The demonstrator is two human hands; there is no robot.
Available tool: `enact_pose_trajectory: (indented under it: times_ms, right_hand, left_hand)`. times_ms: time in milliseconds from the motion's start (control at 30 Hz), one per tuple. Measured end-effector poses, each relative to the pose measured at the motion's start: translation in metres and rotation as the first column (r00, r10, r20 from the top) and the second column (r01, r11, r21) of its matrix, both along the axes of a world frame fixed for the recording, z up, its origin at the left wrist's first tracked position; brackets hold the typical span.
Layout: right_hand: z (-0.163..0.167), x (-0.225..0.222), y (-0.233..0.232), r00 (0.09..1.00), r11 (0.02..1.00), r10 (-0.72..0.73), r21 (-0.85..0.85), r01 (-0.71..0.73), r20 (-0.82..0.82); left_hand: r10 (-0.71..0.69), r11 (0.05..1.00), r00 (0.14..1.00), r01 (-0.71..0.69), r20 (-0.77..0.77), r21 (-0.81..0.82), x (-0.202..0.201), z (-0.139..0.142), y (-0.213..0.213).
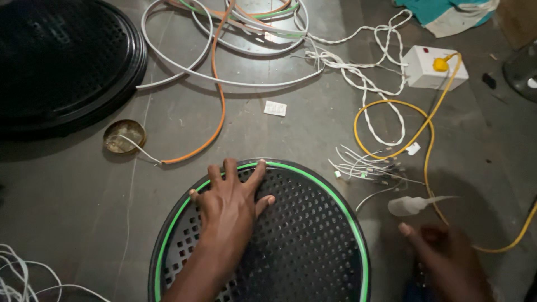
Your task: The person applies adhesive from a white bottle along the edge of a black perforated circular base, then presses a green LED strip into place. They continue this process around the perimeter, adjusting the strip to fit the curve.
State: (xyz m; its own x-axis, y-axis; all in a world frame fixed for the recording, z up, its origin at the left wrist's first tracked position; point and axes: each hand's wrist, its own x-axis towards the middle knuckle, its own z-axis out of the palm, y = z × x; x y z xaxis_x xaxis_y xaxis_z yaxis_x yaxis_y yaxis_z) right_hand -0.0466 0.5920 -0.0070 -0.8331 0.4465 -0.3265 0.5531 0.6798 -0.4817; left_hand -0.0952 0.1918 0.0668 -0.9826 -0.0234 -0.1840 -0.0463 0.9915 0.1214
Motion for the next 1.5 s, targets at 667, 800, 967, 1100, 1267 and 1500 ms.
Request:
enact_pose_trajectory:
  times_ms: [667, 800, 967, 1100, 1267, 1500]
  right_hand:
    - [-0.015, 0.004, -0.068, 0.986, 0.948, -0.099, -0.315, 0.052, -0.134]
    - [-0.017, 0.005, -0.068, 0.978, 0.936, -0.044, -0.352, -0.031, -0.204]
    - [-0.025, 0.005, -0.062, 0.980, 0.928, -0.005, -0.365, -0.069, -0.198]
    - [-0.026, 0.008, -0.062, 0.983, 0.950, 0.144, -0.264, -0.169, -0.111]
    - [-0.014, 0.019, -0.083, 0.982, 0.983, 0.186, -0.015, -0.185, 0.023]
    - [0.017, 0.019, -0.110, 0.975, 0.953, 0.156, 0.234, -0.190, 0.158]
  left_hand:
    - [-0.013, 0.999, 0.999, 0.011, -0.048, -0.034, 0.002, -0.007, -0.004]
    - [0.004, 1.000, 0.992, -0.003, -0.127, 0.006, 0.002, -0.012, -0.007]
    - [0.078, 0.994, 0.997, -0.080, 0.030, 0.069, -0.006, -0.003, -0.018]
    - [0.174, 0.983, 0.949, -0.181, 0.262, 0.004, -0.011, 0.018, -0.046]
    - [0.318, 0.947, 0.834, -0.303, 0.450, -0.107, -0.014, 0.025, -0.067]
    - [0.320, 0.947, 0.870, -0.303, 0.375, -0.105, -0.017, 0.008, -0.067]
